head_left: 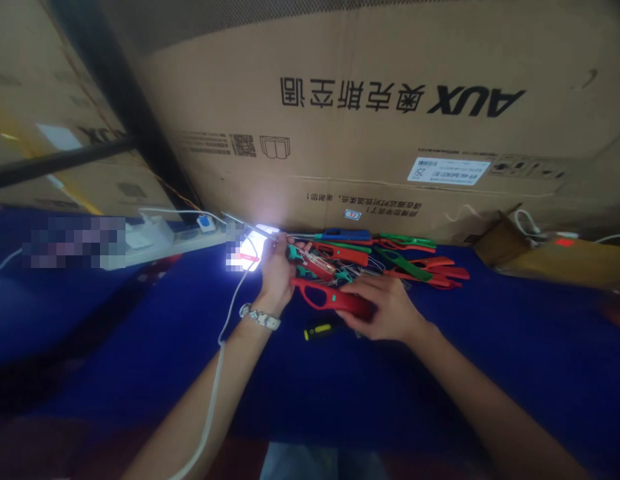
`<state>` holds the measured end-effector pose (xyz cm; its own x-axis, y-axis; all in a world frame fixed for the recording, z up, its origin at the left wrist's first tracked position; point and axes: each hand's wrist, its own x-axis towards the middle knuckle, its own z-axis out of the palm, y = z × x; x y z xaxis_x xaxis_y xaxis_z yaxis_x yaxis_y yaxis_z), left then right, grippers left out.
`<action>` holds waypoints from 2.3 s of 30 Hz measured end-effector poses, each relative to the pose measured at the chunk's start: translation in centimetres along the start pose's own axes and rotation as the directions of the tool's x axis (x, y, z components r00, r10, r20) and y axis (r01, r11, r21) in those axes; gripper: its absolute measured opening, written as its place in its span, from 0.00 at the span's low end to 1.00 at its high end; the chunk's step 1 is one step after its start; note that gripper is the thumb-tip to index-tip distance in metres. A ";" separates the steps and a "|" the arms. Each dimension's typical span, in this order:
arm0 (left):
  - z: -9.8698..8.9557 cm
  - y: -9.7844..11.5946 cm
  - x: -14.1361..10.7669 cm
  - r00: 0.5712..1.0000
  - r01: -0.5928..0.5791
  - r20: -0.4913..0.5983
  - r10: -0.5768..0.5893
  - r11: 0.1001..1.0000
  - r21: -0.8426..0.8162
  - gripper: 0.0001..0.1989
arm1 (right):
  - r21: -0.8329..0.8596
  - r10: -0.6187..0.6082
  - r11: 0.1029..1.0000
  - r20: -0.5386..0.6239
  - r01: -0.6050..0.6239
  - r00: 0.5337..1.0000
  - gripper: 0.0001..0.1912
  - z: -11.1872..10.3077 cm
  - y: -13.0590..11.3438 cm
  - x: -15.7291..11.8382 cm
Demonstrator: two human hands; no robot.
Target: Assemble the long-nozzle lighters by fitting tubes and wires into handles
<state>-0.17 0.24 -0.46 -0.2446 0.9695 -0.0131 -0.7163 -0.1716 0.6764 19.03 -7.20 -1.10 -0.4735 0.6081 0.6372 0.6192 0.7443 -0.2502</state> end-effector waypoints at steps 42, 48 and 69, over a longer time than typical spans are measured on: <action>1.3 -0.1 -1.9 0.978 -0.128 0.163 0.132 0.991 -0.033 0.07 | -0.065 0.167 0.979 -0.301 -0.195 0.939 0.05 4.1 -0.1 2.8; 1.2 -0.4 -1.9 0.977 -0.124 0.169 0.129 0.992 -0.037 0.07 | -0.233 0.027 0.966 -0.326 -0.108 0.945 0.04 3.7 -0.3 2.8; 1.6 -0.3 -2.3 0.979 -0.091 0.185 0.091 0.996 -0.007 0.08 | -0.147 0.044 0.985 -0.288 -0.089 0.957 0.06 2.9 0.2 2.8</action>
<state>1.66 -1.70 0.51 -0.1838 0.9655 0.1845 -0.6958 -0.2604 0.6694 15.98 -4.56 -1.43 -0.2457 0.5352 0.8082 0.7444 0.6383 -0.1964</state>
